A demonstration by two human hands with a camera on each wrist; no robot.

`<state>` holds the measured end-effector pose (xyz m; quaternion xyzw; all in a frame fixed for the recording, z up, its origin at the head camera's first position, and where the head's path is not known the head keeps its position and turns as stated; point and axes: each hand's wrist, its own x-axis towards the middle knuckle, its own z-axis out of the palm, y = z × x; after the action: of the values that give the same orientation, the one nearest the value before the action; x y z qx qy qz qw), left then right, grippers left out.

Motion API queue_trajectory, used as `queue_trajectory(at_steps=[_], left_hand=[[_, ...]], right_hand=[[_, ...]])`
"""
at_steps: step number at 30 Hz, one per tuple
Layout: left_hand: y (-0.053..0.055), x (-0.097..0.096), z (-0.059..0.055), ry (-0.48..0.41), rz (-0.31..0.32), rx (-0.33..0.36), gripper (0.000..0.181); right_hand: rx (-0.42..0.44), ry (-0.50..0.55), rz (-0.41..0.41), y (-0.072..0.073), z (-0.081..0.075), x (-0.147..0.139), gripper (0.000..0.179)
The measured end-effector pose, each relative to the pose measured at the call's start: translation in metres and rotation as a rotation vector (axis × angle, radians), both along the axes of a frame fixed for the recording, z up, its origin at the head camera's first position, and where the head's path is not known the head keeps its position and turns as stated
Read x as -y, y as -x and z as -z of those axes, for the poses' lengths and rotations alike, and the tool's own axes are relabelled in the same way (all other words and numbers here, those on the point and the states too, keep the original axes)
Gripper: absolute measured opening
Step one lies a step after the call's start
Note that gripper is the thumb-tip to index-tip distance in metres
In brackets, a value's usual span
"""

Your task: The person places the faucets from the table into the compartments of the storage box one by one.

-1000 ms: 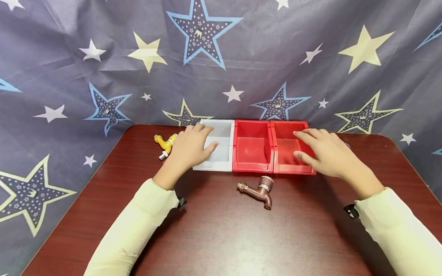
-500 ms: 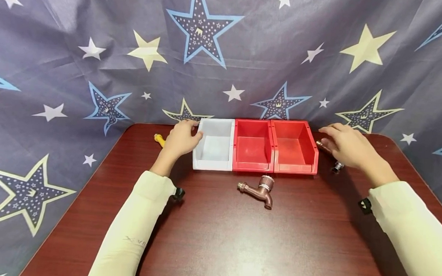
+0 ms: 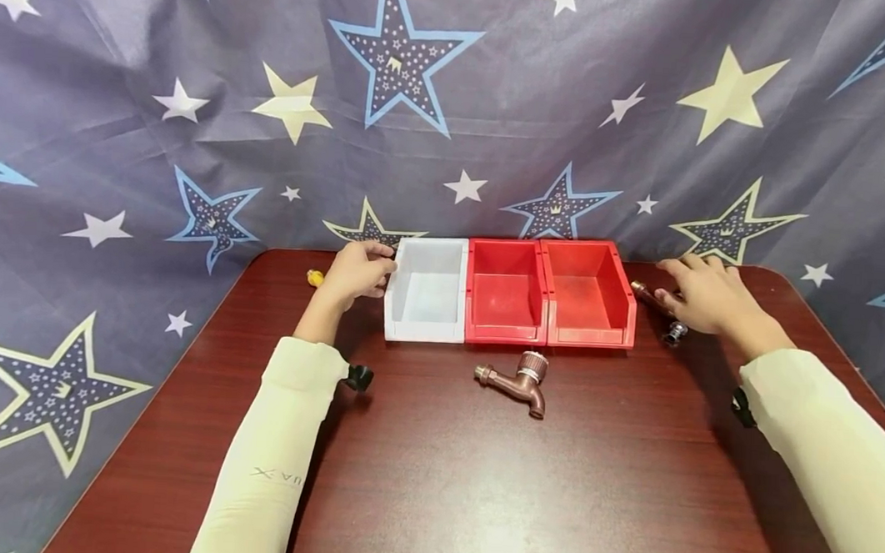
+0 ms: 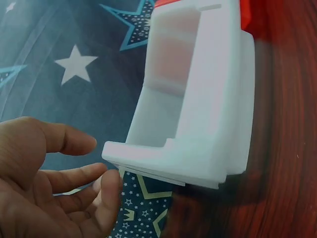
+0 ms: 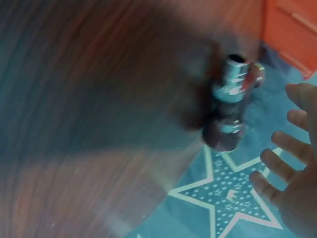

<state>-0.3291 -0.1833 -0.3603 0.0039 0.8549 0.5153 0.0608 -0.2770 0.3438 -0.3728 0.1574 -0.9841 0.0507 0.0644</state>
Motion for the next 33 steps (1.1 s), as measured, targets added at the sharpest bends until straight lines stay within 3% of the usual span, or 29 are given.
queue_trajectory(at_steps=[9,23,33], left_hand=[[0.002,0.004,0.001,-0.104,0.024,0.125,0.044],[0.004,0.003,0.004,-0.111,0.026,0.118,0.043],[0.004,0.005,0.006,-0.126,0.02,0.122,0.042]], right_hand=[[0.068,-0.005,0.003,0.01,0.011,-0.022,0.053],[0.097,0.046,-0.045,0.009,0.021,-0.028,0.046],[0.018,0.058,-0.132,0.013,0.028,-0.024,0.031]])
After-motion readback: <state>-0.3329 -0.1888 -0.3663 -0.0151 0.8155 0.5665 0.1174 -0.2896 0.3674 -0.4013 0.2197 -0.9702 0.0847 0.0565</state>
